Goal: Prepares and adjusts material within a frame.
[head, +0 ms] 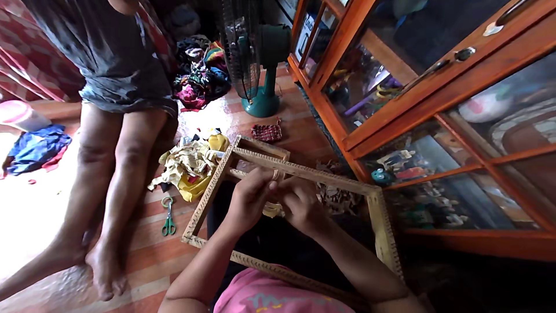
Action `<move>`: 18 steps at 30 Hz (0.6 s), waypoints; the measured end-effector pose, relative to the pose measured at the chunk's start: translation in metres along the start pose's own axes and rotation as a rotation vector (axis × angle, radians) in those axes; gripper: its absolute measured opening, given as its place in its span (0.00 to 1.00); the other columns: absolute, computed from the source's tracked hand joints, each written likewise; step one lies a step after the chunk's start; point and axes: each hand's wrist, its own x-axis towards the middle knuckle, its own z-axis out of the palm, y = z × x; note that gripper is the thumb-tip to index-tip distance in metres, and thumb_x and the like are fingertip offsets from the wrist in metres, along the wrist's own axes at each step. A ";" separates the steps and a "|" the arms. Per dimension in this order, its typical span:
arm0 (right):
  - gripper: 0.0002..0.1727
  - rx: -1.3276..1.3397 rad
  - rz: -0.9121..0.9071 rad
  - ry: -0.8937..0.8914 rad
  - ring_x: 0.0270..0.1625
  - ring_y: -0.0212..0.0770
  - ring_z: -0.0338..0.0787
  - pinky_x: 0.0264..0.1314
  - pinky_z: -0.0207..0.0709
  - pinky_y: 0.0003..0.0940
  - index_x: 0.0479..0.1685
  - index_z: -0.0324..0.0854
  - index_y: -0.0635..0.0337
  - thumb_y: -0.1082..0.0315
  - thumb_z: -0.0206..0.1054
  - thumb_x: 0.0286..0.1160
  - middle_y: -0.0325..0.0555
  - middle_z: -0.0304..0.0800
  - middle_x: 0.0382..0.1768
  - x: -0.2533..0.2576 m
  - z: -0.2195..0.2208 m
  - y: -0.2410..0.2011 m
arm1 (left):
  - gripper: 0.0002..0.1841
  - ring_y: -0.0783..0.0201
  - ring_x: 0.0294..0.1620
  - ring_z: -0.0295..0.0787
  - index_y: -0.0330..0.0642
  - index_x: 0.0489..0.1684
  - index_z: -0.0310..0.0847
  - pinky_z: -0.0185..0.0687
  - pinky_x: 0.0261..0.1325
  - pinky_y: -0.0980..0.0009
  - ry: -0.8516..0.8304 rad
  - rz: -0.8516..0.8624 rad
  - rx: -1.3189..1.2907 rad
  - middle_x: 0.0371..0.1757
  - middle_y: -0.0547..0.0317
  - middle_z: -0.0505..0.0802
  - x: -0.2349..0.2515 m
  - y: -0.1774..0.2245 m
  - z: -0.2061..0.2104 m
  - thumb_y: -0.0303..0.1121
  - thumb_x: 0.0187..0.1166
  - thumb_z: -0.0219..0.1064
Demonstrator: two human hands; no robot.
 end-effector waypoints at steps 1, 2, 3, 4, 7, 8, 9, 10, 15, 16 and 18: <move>0.05 -0.016 0.021 -0.024 0.41 0.45 0.89 0.50 0.85 0.32 0.37 0.88 0.62 0.75 0.66 0.75 0.52 0.88 0.36 0.002 -0.004 -0.004 | 0.08 0.73 0.40 0.84 0.33 0.50 0.88 0.84 0.48 0.78 -0.012 0.046 0.146 0.40 0.57 0.86 -0.001 -0.003 0.001 0.25 0.85 0.62; 0.05 -0.032 0.041 -0.053 0.39 0.45 0.89 0.47 0.85 0.33 0.34 0.87 0.63 0.75 0.66 0.74 0.52 0.86 0.34 0.004 -0.009 -0.006 | 0.09 0.71 0.41 0.84 0.32 0.50 0.89 0.84 0.49 0.78 -0.049 0.060 0.269 0.41 0.54 0.86 -0.002 -0.006 0.001 0.24 0.83 0.63; 0.07 -0.037 0.060 -0.080 0.38 0.45 0.87 0.46 0.85 0.33 0.33 0.86 0.63 0.73 0.65 0.77 0.51 0.84 0.32 0.006 -0.016 -0.007 | 0.09 0.71 0.42 0.85 0.33 0.50 0.89 0.85 0.50 0.78 -0.101 0.054 0.346 0.42 0.53 0.87 -0.004 -0.007 -0.001 0.26 0.84 0.63; 0.08 -0.034 0.076 -0.102 0.38 0.43 0.88 0.46 0.85 0.32 0.34 0.87 0.62 0.70 0.64 0.80 0.49 0.85 0.33 0.008 -0.023 -0.006 | 0.10 0.70 0.41 0.85 0.34 0.49 0.90 0.85 0.49 0.77 -0.152 0.040 0.392 0.41 0.53 0.87 -0.006 -0.008 -0.003 0.29 0.85 0.63; 0.12 0.047 0.117 -0.098 0.40 0.37 0.88 0.47 0.83 0.26 0.38 0.89 0.61 0.65 0.63 0.84 0.46 0.88 0.35 0.010 -0.037 -0.003 | 0.12 0.68 0.39 0.86 0.32 0.45 0.89 0.84 0.47 0.76 -0.277 0.000 0.390 0.40 0.50 0.88 -0.009 -0.009 -0.007 0.34 0.85 0.65; 0.12 0.107 0.133 -0.075 0.41 0.33 0.88 0.49 0.83 0.22 0.38 0.90 0.61 0.64 0.64 0.84 0.46 0.88 0.36 0.010 -0.039 -0.002 | 0.12 0.69 0.39 0.86 0.31 0.44 0.88 0.84 0.47 0.76 -0.291 -0.012 0.354 0.40 0.50 0.89 -0.010 -0.009 -0.007 0.34 0.84 0.66; 0.11 0.198 0.157 -0.046 0.42 0.29 0.88 0.50 0.82 0.18 0.39 0.90 0.62 0.64 0.65 0.83 0.44 0.88 0.37 0.010 -0.039 -0.001 | 0.12 0.71 0.40 0.85 0.30 0.43 0.88 0.82 0.48 0.79 -0.282 -0.020 0.294 0.39 0.50 0.88 -0.010 -0.008 -0.005 0.33 0.84 0.66; 0.11 0.317 0.190 -0.017 0.44 0.26 0.88 0.50 0.83 0.16 0.42 0.89 0.63 0.64 0.67 0.83 0.43 0.89 0.39 0.010 -0.038 -0.001 | 0.12 0.74 0.40 0.83 0.29 0.41 0.87 0.80 0.48 0.81 -0.260 -0.032 0.197 0.39 0.52 0.87 -0.010 -0.009 -0.004 0.32 0.84 0.66; 0.23 0.670 0.298 -0.093 0.61 0.28 0.87 0.64 0.85 0.26 0.68 0.83 0.58 0.55 0.69 0.81 0.40 0.87 0.61 0.013 -0.032 0.008 | 0.10 0.87 0.46 0.81 0.49 0.42 0.87 0.80 0.51 0.84 -0.150 -0.194 -0.286 0.43 0.79 0.86 -0.014 -0.015 0.005 0.40 0.88 0.63; 0.20 0.666 0.298 -0.076 0.60 0.27 0.87 0.63 0.85 0.24 0.63 0.87 0.60 0.57 0.70 0.81 0.40 0.88 0.58 0.014 -0.030 0.007 | 0.09 0.87 0.45 0.81 0.50 0.43 0.87 0.80 0.50 0.84 -0.142 -0.207 -0.310 0.43 0.80 0.86 -0.014 -0.016 0.006 0.40 0.87 0.63; 0.15 0.617 0.310 -0.019 0.54 0.24 0.88 0.58 0.86 0.19 0.55 0.91 0.60 0.61 0.72 0.79 0.39 0.89 0.50 0.013 -0.028 0.004 | 0.08 0.87 0.44 0.80 0.51 0.43 0.87 0.79 0.48 0.85 -0.132 -0.223 -0.324 0.43 0.80 0.86 -0.013 -0.016 0.006 0.39 0.87 0.63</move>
